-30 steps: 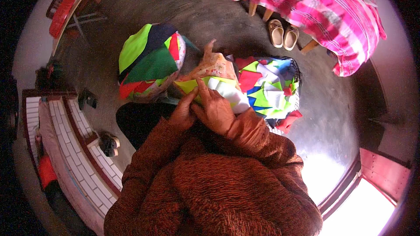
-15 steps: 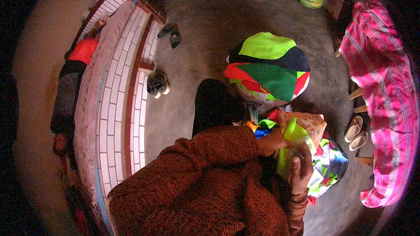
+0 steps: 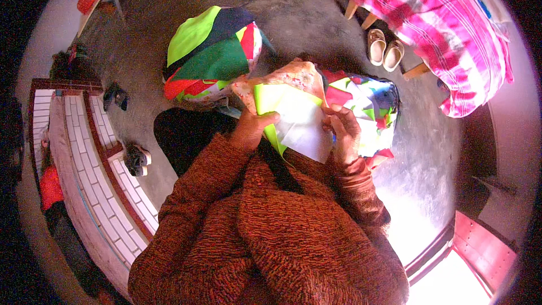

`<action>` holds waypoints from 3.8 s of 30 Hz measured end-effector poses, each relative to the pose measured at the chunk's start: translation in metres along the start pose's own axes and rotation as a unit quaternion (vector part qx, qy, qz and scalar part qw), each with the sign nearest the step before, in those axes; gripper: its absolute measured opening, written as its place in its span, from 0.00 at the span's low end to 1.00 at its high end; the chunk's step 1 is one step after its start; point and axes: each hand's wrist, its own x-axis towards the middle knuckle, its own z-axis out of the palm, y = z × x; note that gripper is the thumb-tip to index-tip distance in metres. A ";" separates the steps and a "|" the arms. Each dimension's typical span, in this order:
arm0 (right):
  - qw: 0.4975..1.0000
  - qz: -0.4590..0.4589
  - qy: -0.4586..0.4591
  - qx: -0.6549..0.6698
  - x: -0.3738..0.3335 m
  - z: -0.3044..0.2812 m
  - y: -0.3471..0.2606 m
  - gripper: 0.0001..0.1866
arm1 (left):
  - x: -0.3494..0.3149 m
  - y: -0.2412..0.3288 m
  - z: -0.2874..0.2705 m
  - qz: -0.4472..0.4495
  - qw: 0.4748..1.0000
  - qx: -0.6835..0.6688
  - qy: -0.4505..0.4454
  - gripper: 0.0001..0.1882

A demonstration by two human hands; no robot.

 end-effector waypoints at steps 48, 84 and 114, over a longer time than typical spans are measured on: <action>0.998 0.003 0.064 0.008 0.012 -0.009 0.013 0.06 | 0.059 0.081 -0.198 0.148 0.960 0.037 0.233 0.28; 0.998 0.043 0.041 -0.019 0.023 -0.011 0.030 0.08 | 0.076 0.049 -0.193 0.215 0.588 0.735 0.259 0.26; 0.771 0.038 0.414 -0.482 0.035 -0.232 0.175 0.26 | 0.081 0.058 -0.165 0.256 0.554 0.757 0.235 0.24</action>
